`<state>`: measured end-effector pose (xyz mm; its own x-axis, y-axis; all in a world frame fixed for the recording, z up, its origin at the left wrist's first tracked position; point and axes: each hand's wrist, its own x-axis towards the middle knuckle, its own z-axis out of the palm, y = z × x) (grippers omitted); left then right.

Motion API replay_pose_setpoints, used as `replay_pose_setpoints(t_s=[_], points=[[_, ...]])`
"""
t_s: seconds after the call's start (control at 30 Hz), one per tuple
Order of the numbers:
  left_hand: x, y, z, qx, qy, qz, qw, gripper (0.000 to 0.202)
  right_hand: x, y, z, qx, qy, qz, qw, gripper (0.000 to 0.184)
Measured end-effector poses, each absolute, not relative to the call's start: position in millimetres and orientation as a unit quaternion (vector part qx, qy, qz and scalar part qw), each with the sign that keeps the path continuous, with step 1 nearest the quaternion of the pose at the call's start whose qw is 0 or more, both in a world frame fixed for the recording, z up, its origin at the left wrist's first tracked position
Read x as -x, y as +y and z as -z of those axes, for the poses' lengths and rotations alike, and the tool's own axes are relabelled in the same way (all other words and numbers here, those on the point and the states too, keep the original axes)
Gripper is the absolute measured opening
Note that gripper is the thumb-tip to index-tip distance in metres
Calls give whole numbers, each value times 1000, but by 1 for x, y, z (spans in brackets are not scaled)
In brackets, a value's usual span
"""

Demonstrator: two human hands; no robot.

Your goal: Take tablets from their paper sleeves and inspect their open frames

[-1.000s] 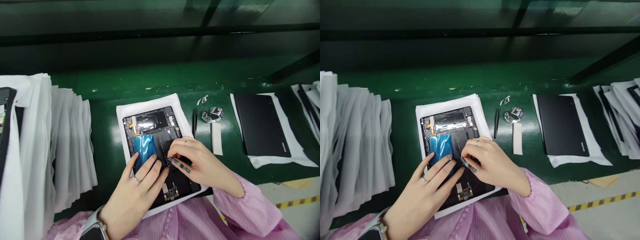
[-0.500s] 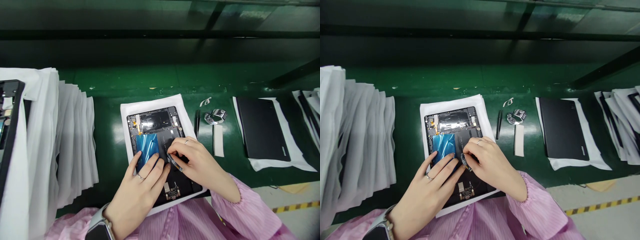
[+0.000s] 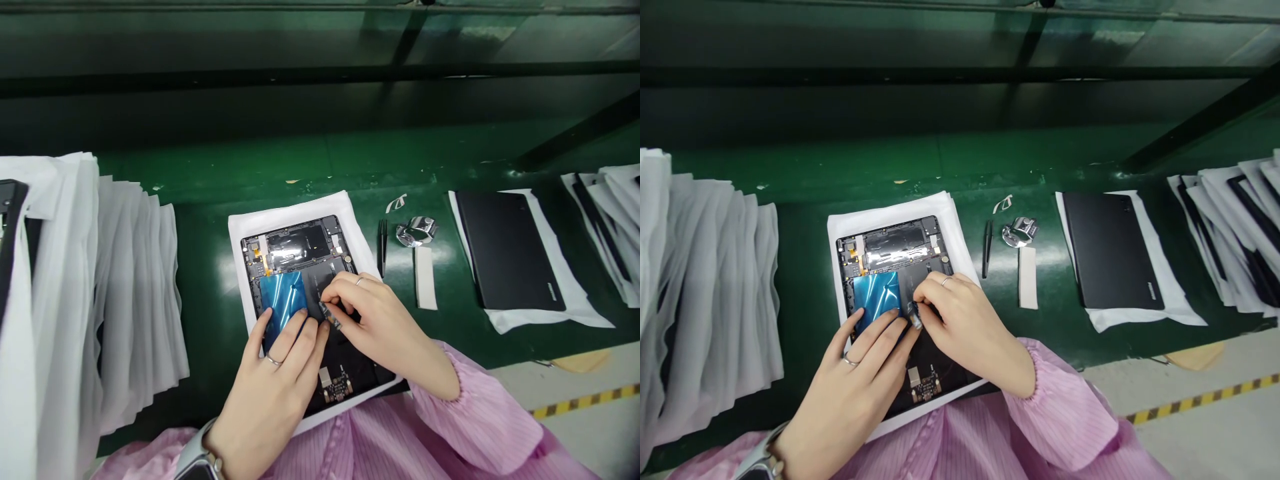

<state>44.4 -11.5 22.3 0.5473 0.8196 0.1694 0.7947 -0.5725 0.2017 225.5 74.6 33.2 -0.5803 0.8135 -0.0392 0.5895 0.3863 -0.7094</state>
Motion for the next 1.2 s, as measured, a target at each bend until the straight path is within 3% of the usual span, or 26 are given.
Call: replay_pose_setpoints(t_s=[0.73, 1.2], points=[[-27, -11, -29, -874, 450, -114, 145, 36, -222, 85, -33, 460, -805, -324, 187, 12], [-44, 8, -44, -880, 466, -79, 38, 33, -219, 86, -35, 481, -799, -317, 173, 13]])
